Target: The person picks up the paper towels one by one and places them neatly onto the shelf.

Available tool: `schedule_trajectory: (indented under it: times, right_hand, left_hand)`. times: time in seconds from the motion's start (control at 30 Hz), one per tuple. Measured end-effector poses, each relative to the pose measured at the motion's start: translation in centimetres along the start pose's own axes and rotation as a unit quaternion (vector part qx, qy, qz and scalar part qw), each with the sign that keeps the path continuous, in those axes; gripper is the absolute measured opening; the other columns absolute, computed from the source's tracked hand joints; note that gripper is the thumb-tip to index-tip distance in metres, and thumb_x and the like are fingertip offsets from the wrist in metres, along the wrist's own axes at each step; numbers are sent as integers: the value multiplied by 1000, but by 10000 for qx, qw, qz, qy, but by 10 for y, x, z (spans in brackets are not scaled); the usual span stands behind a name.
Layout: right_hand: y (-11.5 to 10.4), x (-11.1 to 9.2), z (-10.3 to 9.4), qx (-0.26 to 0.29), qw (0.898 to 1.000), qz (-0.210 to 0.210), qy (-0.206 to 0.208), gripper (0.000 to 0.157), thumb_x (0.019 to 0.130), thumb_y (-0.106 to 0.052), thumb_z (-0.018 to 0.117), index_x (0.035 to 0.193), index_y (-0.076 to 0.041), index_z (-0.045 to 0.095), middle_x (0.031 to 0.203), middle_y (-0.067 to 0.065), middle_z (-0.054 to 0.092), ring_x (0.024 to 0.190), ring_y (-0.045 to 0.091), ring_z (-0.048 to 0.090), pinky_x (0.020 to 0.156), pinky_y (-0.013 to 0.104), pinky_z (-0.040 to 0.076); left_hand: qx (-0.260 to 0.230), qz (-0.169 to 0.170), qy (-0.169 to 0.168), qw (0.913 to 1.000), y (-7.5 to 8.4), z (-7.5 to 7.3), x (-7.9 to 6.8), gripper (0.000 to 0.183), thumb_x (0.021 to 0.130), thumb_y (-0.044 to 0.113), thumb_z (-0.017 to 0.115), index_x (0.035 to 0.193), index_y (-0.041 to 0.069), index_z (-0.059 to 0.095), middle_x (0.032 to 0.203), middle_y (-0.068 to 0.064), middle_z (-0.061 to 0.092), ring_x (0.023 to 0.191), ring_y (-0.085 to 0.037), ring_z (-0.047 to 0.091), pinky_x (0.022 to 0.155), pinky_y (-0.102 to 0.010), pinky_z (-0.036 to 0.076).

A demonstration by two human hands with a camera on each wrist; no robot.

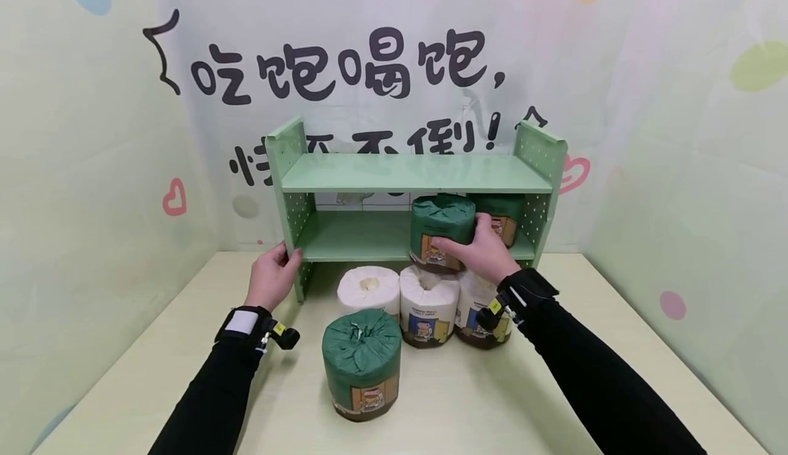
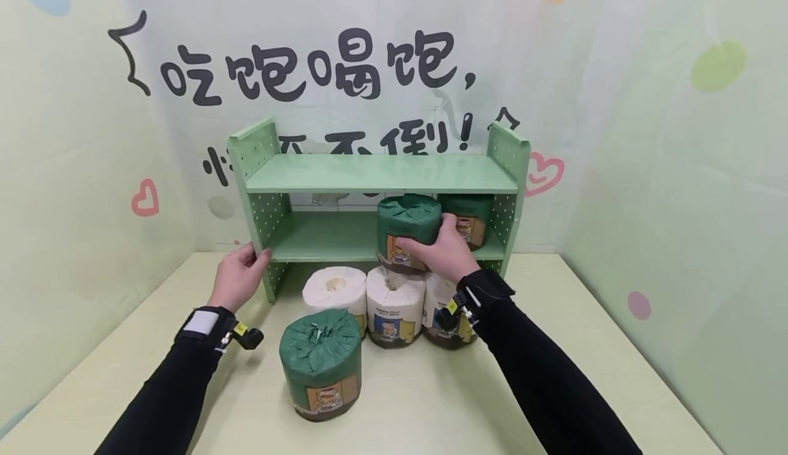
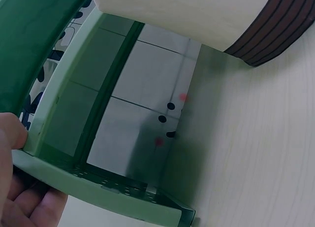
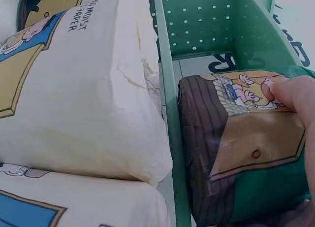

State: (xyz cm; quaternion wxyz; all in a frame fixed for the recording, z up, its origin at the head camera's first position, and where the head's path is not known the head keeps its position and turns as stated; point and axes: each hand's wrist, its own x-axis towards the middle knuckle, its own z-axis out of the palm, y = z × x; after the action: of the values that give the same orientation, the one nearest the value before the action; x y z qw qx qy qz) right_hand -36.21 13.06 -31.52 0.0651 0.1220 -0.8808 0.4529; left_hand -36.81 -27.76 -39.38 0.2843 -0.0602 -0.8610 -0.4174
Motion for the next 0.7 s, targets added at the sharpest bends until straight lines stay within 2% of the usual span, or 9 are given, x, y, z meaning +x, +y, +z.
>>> schedule_trajectory:
  times: [0.17,0.23,0.47,0.7]
  right_hand:
    - [-4,2,0,-505,9986,-90,120,123,77,-74,67,155,-1,6,151,26,22,133,35,29,105,53,35]
    - [-6,3,0,-677,9975,-96,175,123,77,-74,66,155,1,7,152,27,19,134,35,27,105,53,34]
    - [-9,8,3,-441,9986,-112,283,112,83,-62,71,151,2,9,138,29,41,118,35,47,96,50,44]
    - [-9,17,8,-666,9971,-124,335,106,88,-60,67,153,2,12,131,27,48,112,34,52,90,49,47]
  left_hand:
    - [1,-17,-12,10000,1,-1,0,36,103,30,55,120,1,67,105,-17,69,81,-21,61,63,-32,52]
    - [8,-17,-14,10000,0,-1,0,36,103,30,54,120,0,67,105,-17,69,81,-22,61,63,-32,52]
    - [31,-1,-4,10000,0,-1,0,36,103,29,55,121,0,66,108,-18,69,84,-22,62,65,-33,53]
    - [28,6,-14,10000,-1,0,-1,37,103,29,55,122,0,66,107,-17,69,82,-21,62,63,-32,53]
